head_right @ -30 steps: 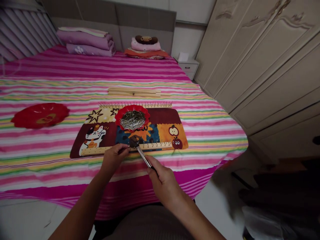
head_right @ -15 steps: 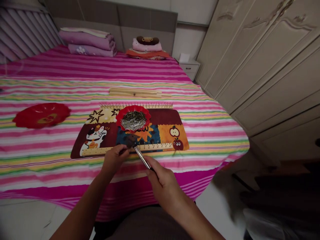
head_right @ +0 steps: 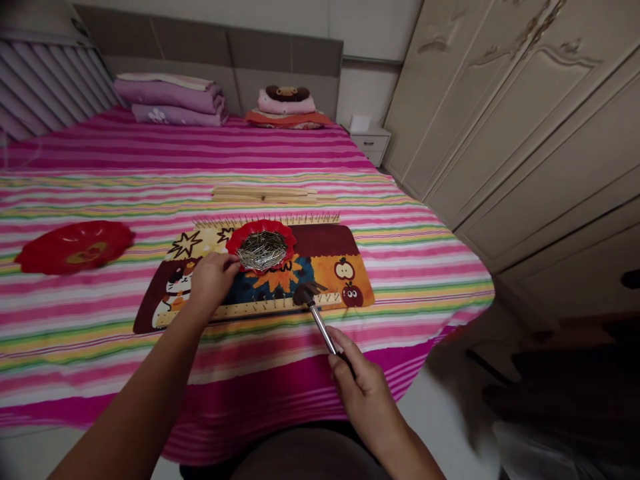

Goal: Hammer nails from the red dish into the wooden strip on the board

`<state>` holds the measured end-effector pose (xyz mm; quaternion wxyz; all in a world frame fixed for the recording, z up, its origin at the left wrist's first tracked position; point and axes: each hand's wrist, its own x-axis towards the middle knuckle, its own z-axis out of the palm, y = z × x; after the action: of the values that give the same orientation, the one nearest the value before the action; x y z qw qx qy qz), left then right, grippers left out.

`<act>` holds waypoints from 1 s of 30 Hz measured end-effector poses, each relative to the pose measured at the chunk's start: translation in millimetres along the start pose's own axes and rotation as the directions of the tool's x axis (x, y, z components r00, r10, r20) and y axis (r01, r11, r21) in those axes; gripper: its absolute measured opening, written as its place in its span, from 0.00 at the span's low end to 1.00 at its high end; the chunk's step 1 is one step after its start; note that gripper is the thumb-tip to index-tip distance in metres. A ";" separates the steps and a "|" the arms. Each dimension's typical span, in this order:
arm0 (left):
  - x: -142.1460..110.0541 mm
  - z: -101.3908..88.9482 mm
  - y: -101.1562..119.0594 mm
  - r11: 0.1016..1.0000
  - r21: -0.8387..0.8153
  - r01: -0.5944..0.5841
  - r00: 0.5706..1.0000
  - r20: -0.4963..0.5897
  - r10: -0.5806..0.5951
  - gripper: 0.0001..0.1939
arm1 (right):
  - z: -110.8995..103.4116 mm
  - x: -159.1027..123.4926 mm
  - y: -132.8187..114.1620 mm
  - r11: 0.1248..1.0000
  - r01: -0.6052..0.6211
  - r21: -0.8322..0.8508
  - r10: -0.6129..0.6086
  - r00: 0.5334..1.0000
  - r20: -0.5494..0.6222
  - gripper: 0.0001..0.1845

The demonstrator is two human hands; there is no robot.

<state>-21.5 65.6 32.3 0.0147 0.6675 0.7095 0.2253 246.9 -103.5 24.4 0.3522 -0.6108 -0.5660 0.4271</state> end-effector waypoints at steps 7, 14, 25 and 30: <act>41.7 20.0 13.9 0.954 0.288 0.076 0.976 0.173 -0.130 0.15 | -2.0 -1.7 5.3 1.000 -0.019 0.014 0.019 1.000 -0.006 0.25; 37.5 9.8 1.4 0.958 -0.182 0.221 0.962 0.203 -0.183 0.08 | -1.3 -1.5 5.5 0.998 -0.028 0.061 0.028 1.000 -0.001 0.24; -13.5 -22.1 -5.8 0.248 -0.844 0.476 0.879 0.444 -0.174 0.18 | 1.3 -4.7 -9.0 1.000 0.024 -0.010 -0.024 1.000 0.020 0.24; -29.0 -23.9 -10.7 0.156 -0.851 0.502 0.862 0.476 -0.175 0.18 | 2.5 -7.5 -4.2 1.000 0.029 -0.012 -0.029 0.999 0.031 0.24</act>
<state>-36.1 30.7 42.0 0.5636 0.3606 0.5427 0.5078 243.0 -110.6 28.3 0.3457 -0.5980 -0.5828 0.4281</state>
